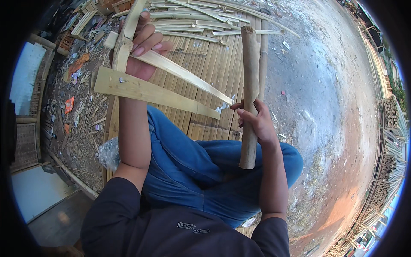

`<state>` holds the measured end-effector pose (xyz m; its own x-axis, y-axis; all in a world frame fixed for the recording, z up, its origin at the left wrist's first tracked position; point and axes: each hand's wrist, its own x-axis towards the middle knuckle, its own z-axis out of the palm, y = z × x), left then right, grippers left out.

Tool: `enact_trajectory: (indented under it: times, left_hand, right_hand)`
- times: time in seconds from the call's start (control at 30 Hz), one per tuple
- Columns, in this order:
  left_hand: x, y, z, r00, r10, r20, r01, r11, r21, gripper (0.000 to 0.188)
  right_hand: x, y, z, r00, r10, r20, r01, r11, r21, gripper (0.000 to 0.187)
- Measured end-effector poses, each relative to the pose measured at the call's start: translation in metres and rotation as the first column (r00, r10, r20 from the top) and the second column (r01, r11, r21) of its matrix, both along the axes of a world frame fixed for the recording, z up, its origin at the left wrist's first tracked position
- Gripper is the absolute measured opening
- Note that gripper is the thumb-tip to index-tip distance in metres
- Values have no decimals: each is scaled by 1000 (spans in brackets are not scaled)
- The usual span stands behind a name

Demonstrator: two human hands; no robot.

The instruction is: The person assembles a bamboo structure by hand, inserting thin bamboo strips through holes in thick bamboo poles and securing them by bending the strips.

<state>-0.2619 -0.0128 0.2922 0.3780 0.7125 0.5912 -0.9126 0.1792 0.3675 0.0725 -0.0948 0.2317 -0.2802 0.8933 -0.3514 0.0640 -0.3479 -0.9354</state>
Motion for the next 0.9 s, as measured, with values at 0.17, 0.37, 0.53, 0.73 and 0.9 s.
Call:
enact_trajectory:
  times: [0.17,0.37,0.53,0.73,0.9]
  left_hand:
    - [-5,-4,1,996,87,-22,-88,994,-67,43]
    - [-11,2,4,996,35,-82,-36,999,-10,42]
    - [-13,0,3,999,34,-33,-35,998,-54,45]
    - [-19,-6,10,986,93,-135,-99,994,-42,50]
    - [-21,-10,13,975,150,-165,-165,983,-82,52]
  right_hand:
    - [-1,0,1,1000,4,-1,-4,1000,-4,33]
    - [-1,1,0,1000,12,17,-12,1000,11,31]
    - [0,1,-3,1000,22,15,-22,1000,16,32]
    - [0,2,-7,999,31,19,-32,999,23,32]
    - [-1,2,-7,999,35,34,-36,999,18,34]
